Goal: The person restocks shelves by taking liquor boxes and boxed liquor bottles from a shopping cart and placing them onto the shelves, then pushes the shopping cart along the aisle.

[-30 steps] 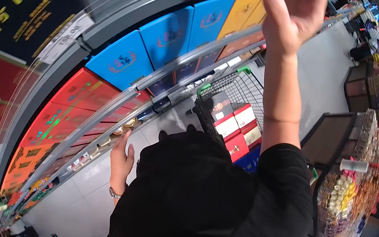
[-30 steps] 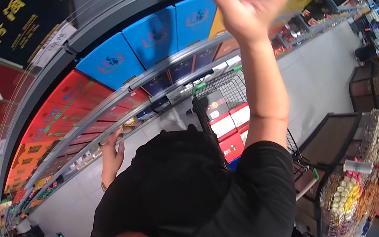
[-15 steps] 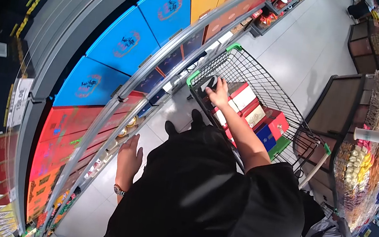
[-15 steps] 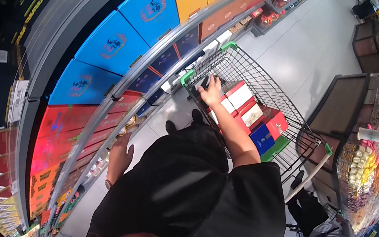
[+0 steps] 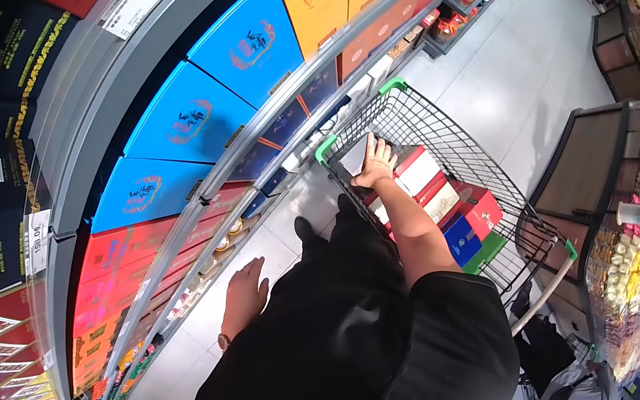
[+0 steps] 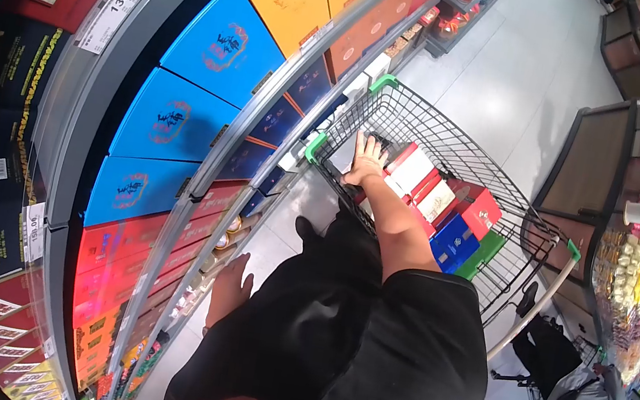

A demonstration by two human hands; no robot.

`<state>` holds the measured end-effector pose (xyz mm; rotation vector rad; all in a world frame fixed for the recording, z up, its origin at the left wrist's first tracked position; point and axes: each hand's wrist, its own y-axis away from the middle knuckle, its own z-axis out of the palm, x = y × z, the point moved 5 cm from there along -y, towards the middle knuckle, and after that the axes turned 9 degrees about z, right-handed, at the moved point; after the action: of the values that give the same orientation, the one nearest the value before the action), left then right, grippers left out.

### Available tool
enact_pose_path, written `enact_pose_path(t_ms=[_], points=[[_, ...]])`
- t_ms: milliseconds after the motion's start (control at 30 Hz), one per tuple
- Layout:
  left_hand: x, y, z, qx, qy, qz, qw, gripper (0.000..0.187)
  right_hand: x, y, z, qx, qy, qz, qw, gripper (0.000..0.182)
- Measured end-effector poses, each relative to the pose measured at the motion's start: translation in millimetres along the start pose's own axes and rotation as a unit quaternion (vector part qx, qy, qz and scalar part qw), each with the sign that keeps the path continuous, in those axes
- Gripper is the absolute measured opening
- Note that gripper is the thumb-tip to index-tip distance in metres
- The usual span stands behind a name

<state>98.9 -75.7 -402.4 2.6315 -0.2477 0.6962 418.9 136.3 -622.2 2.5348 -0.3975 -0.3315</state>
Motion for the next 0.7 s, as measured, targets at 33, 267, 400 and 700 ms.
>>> enact_pose_path(t_ms=[33,267,400,700], points=[[-1.0,-0.3,0.9,0.004,0.003,-0.004,1.000,0.047,0.7,-1.2,-4.2,-0.002,0.002,0.003,1.000,0.149],[1.7,6.2,-1.9,0.026,-0.001,-0.023,0.999,0.046,-1.0,-2.8,-30.6,0.044,-0.024,0.000,0.999,0.140],[-2.6,13.4,-3.9,0.032,0.008,-0.029,0.999,0.047,-1.5,11.6,-35.5,0.055,-0.044,0.007,0.998,0.141],[-5.3,-0.7,-21.6,0.061,0.033,0.024,0.997,0.047,-19.4,53.1,-101.8,0.154,-0.034,-0.075,0.985,0.138]])
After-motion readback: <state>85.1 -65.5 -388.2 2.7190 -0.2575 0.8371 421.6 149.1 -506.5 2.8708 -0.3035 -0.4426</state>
